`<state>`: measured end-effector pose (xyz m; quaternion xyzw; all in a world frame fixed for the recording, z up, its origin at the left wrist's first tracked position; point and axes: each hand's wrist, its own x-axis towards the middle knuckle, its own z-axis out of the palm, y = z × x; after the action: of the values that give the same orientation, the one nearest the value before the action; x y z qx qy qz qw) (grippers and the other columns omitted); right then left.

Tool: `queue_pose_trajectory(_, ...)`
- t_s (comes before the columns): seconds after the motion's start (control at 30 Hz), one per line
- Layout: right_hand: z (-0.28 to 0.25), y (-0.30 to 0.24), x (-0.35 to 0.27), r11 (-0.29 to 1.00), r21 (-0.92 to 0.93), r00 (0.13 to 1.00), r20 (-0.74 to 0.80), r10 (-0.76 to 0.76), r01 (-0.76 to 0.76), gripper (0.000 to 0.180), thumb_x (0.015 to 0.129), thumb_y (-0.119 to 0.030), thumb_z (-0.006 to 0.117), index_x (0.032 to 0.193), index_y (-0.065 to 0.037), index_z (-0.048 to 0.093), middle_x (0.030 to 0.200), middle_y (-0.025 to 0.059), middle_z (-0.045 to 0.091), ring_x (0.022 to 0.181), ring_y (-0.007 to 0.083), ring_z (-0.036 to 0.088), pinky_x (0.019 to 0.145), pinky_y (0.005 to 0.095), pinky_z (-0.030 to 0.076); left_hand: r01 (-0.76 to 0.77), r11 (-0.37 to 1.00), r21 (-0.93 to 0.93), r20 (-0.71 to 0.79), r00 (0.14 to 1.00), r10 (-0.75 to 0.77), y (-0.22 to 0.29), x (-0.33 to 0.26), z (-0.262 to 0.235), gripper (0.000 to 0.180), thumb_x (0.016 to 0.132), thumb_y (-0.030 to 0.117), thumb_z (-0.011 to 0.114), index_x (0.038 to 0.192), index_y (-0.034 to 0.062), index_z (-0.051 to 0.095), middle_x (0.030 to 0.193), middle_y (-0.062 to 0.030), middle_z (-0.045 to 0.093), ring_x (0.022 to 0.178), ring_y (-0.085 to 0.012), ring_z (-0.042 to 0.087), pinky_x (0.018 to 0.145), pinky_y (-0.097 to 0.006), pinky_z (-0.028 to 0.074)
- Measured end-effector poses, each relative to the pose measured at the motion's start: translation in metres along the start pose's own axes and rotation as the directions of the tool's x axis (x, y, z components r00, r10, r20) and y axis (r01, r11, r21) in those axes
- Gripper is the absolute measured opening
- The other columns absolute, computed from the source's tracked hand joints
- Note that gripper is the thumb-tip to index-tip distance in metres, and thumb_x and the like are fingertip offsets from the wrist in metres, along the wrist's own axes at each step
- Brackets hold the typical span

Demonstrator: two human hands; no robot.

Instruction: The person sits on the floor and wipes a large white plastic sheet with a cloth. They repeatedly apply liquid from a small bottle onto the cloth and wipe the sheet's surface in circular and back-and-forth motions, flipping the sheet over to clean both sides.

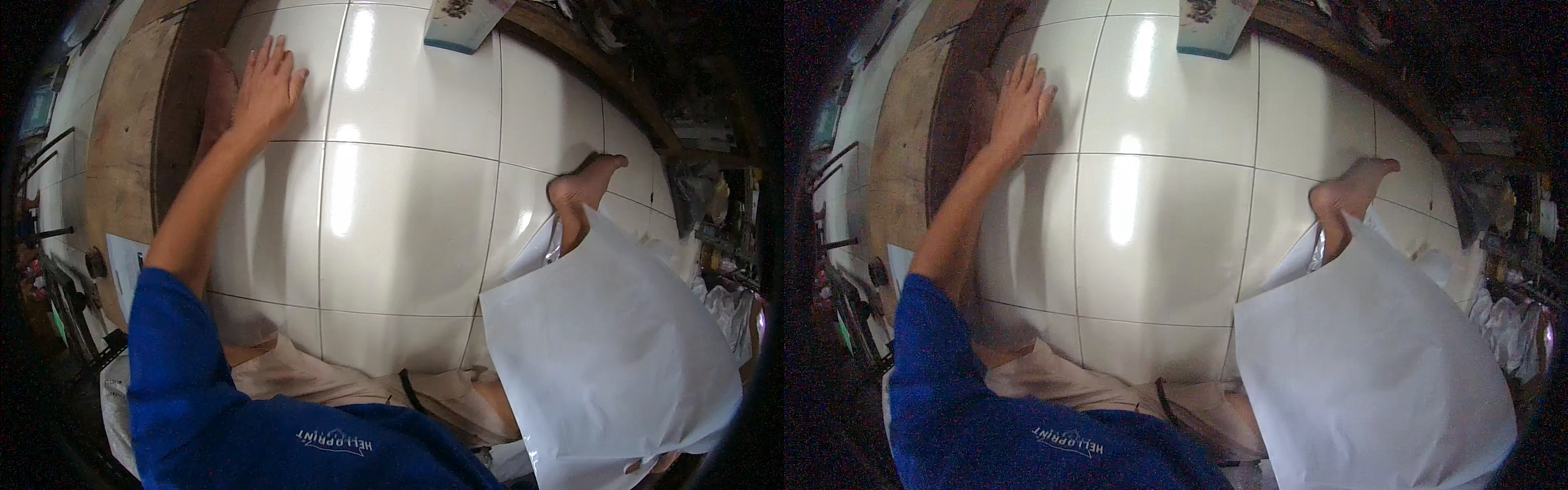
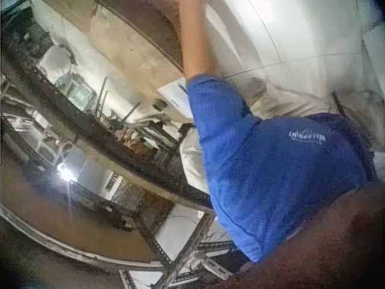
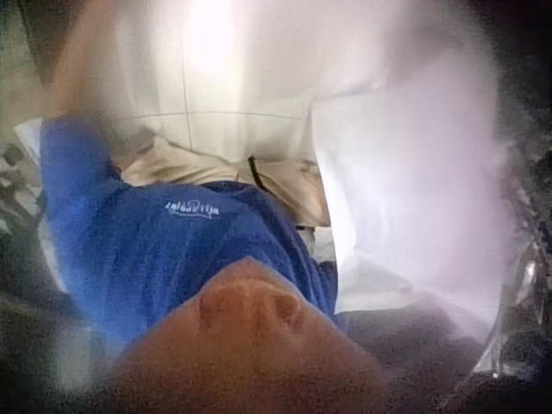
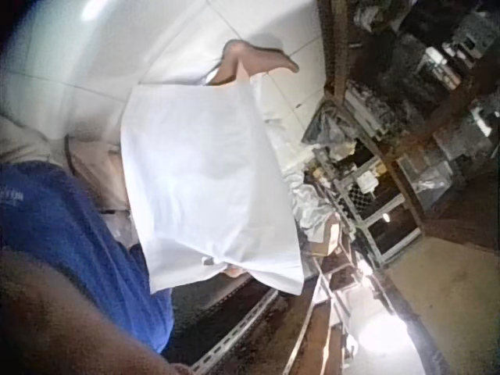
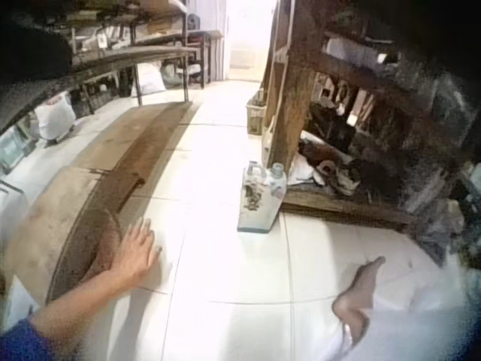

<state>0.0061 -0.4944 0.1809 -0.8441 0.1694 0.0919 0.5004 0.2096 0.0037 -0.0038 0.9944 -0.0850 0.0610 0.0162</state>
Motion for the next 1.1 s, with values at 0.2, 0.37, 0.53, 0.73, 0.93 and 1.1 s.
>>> queue_pose_trajectory(0.2, 0.062, -0.048, 0.075, 0.987, -0.062, 0.98, 0.142, -0.138, 0.148, 0.046, 0.077, -0.016, 0.069, 0.117, 0.004, 0.06, 0.093, 0.0068, 0.065, 0.084, 0.0148, 0.059, 0.073, 0.0333, 0.048, 0.148, 0.297, -0.943, 0.168, 0.985, 0.042, 0.118, -0.093, -0.059, 0.069, 0.094, 0.027, 0.059, 0.15, 0.0019, 0.028, 0.156, -0.0197, 0.027, 0.145, -0.0324, 0.024, 0.119, -0.04, 0.019)
queue_pose_trajectory(0.37, 0.089, -0.074, 0.102, 0.982, -0.024, 0.963, 0.201, -0.181, 0.19, 0.044, 0.077, -0.016, 0.069, 0.116, 0.004, 0.062, 0.091, 0.0062, 0.065, 0.082, 0.0139, 0.059, 0.072, 0.0329, 0.048, -0.261, 0.247, -0.933, -0.12, 0.874, 0.471, 0.186, -0.127, -0.157, 0.123, 0.074, 0.044, 0.081, 0.155, 0.0068, -0.004, 0.159, -0.0193, 0.02, 0.149, -0.0323, 0.012, 0.121, -0.044, 0.008)
queue_pose_trajectory(0.53, 0.016, -0.105, 0.022, 0.978, -0.042, 0.969, 0.15, -0.195, 0.203, 0.042, 0.078, -0.017, 0.069, 0.114, 0.003, 0.063, 0.088, 0.0055, 0.065, 0.08, 0.0131, 0.059, 0.07, 0.0325, 0.049, 0.144, 0.049, -0.988, 0.139, 0.725, 0.675, 0.154, -0.149, -0.178, 0.07, 0.082, 0.031, 0.075, 0.139, 0.0021, 0.045, 0.123, -0.0184, 0.062, 0.12, -0.0286, 0.055, 0.108, -0.04, 0.035)
queue_pose_trajectory(0.73, -0.006, -0.15, 0.027, 0.846, -0.462, 0.848, 0.529, 0.02, 0.268, 0.037, 0.079, -0.022, 0.069, 0.108, 0.002, 0.067, 0.085, 0.0046, 0.065, 0.078, 0.0122, 0.058, 0.067, 0.0306, 0.048, 0.507, 0.356, -0.785, 0.62, 0.652, 0.437, 0.072, -0.192, -0.166, 0.038, 0.094, 0.03, 0.061, 0.116, -0.0015, 0.065, 0.099, -0.0109, 0.071, 0.09, -0.0168, 0.063, 0.082, -0.033, 0.05)
queue_pose_trajectory(0.93, 0.11, -0.103, 0.142, 0.776, -0.474, 0.764, 0.645, -0.016, 0.416, 0.037, 0.079, -0.031, 0.07, 0.097, 0.001, 0.069, 0.081, 0.0075, 0.066, 0.076, 0.0177, 0.06, 0.072, 0.0323, 0.049, 0.756, 0.336, -0.562, 0.826, 0.491, 0.277, 0.045, -0.234, -0.113, 0.036, 0.097, 0.026, 0.056, 0.116, -0.0031, 0.065, 0.096, -0.0074, 0.07, 0.086, -0.0126, 0.063, 0.078, -0.031, 0.05)
queue_pose_trajectory(1.1, 0.179, -0.107, 0.176, 0.53, -0.652, 0.832, 0.503, -0.234, 0.543, 0.035, 0.083, -0.034, 0.068, 0.098, -0.002, 0.069, 0.085, 0.0173, 0.069, 0.082, 0.0257, 0.066, 0.075, 0.0373, 0.051, 0.73, 0.356, -0.583, 0.796, 0.602, 0.069, 0.041, -0.251, -0.082, 0.033, 0.094, 0.02, 0.055, 0.115, -0.0025, 0.065, 0.094, -0.0092, 0.069, 0.084, -0.0155, 0.063, 0.078, -0.032, 0.05)
